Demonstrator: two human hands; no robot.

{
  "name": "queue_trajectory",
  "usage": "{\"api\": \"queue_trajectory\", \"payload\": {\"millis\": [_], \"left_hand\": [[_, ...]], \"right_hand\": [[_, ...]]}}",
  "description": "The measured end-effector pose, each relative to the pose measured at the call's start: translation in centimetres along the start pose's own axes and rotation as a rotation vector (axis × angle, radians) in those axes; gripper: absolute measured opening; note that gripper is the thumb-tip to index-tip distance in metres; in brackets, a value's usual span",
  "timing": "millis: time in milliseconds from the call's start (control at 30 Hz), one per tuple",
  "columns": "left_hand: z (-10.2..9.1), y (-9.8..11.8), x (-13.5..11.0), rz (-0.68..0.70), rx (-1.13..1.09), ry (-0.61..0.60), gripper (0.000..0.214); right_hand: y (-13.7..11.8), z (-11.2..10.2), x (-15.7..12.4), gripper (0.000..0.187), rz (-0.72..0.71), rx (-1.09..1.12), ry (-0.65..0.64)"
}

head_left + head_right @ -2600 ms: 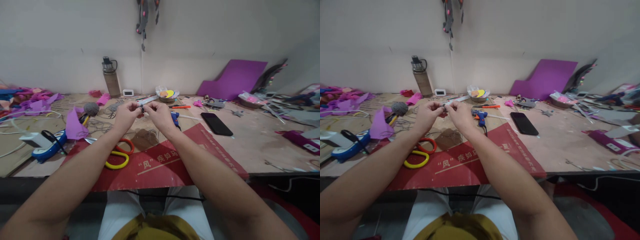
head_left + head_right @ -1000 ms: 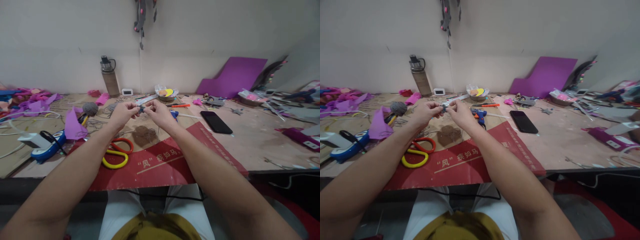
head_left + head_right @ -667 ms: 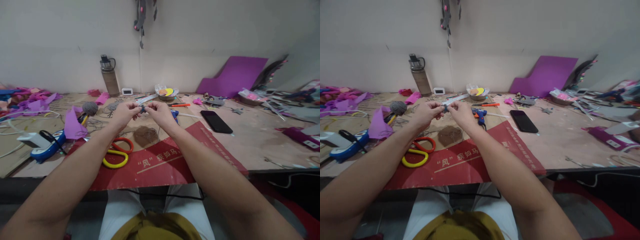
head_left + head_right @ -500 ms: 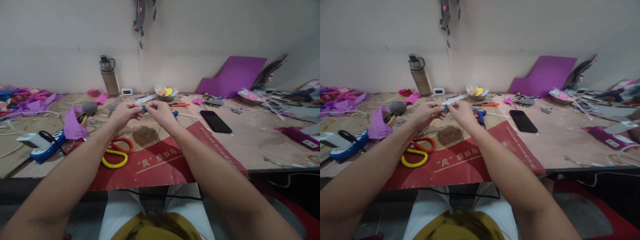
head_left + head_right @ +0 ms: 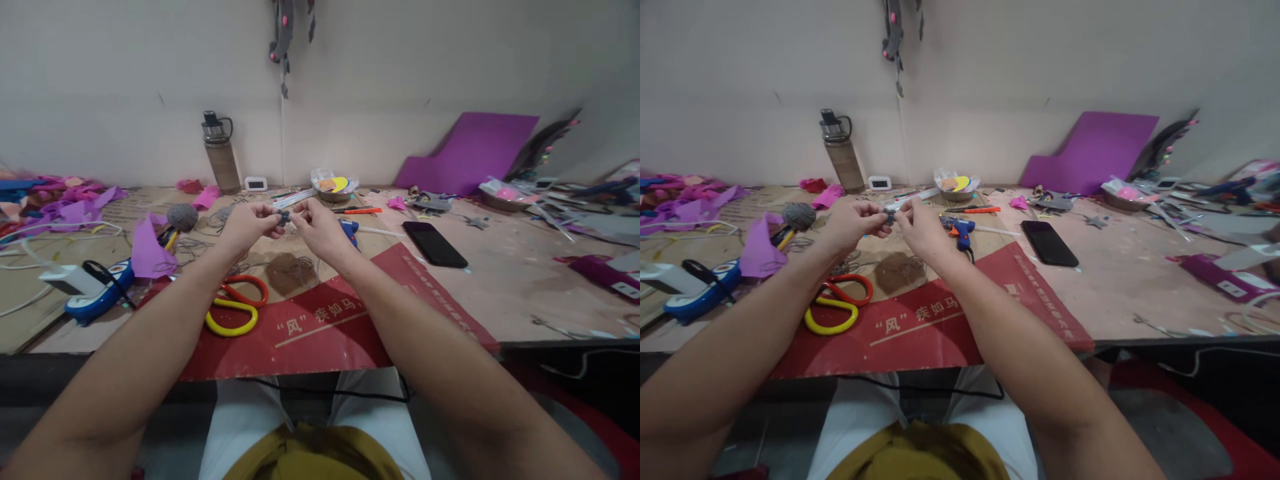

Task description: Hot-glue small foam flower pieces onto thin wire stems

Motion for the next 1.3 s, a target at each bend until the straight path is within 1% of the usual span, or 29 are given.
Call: {"api": "queue_trajectory", "payload": {"millis": [100,300,400,533,633,700,733,767,800,867,933,967,1000,1067,1133,1200,1300], "left_hand": [[-0.5,0.6,0.0,0.028,0.022,0.070,0.011],[-1.5,1.2,0.0,0.117,0.073,0.147,0.007],[-2.1,0.9,0.3,0.124,0.007,0.178,0.010],[-3.0,0.3,0.5,0.070,-0.173,0.242,0.012],[-3.7,-0.2,0.6,-0.004,-0.333,0.288,0.006],[-4.2,-0.4,0.7,-0.048,-0.442,0.326,0.004],[-4.5,-0.5,0.7,-0.072,-0.497,0.350,0.006],[-4.8,-0.6,0.7,-0.096,-0.553,0.373,0.008],[-4.9,-0.7,0.7,-0.116,-0.607,0.383,0.008],[-5.1,-0.7,0.8,-0.140,-0.698,0.378,0.007],[-5.1,-0.4,0.9,-0.127,-0.764,0.347,0.005],[-5.2,-0.2,1.0,-0.111,-0.785,0.332,0.006],[-5.2,-0.1,1.0,-0.096,-0.798,0.322,0.007],[-5.2,-0.1,1.0,-0.081,-0.817,0.313,0.006],[-5.0,-0.3,0.9,-0.089,-0.820,0.318,0.006],[-4.5,-0.6,0.8,-0.096,-0.786,0.315,0.008],[-3.8,-0.9,0.8,-0.093,-0.709,0.281,0.004]], "right_hand": [[-0.3,0.4,-0.3,0.009,-0.007,-0.010,-0.005],[-2.2,2.1,-1.8,0.017,-0.055,-0.096,-0.162],[-3.0,3.2,-2.6,0.018,-0.098,-0.103,-0.209],[-4.1,5.8,-4.3,0.021,-0.234,-0.122,-0.300],[-6.0,7.3,-6.2,0.025,-0.419,-0.188,-0.367],[-7.5,7.4,-7.3,0.025,-0.548,-0.245,-0.404],[-8.1,7.1,-7.6,0.026,-0.581,-0.254,-0.413],[-8.5,6.5,-7.5,0.027,-0.583,-0.241,-0.407],[-8.7,5.8,-7.1,0.028,-0.559,-0.214,-0.396],[-7.9,3.9,-5.5,0.025,-0.437,-0.139,-0.326],[-5.8,1.6,-3.5,0.023,-0.242,-0.035,-0.167],[-4.6,0.5,-2.7,0.023,-0.142,0.057,-0.091],[-3.3,-0.2,-2.2,0.022,-0.057,0.167,-0.046],[-1.5,-0.4,-1.6,0.021,0.075,0.386,-0.040],[-0.6,0.0,-1.4,0.021,0.155,0.557,-0.077],[-0.4,0.5,-1.5,0.023,0.207,0.670,-0.119],[-0.8,1.3,-1.9,0.027,0.267,0.782,-0.200]]}}
Point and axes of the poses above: each hand's wrist, its own x-axis towards the middle knuckle, its own z-axis out of the palm, y = z × x, the point moved 9 cm from there along x, towards the middle knuckle, and after that the axes turned 4 degrees about z, right-handed, at the moved point
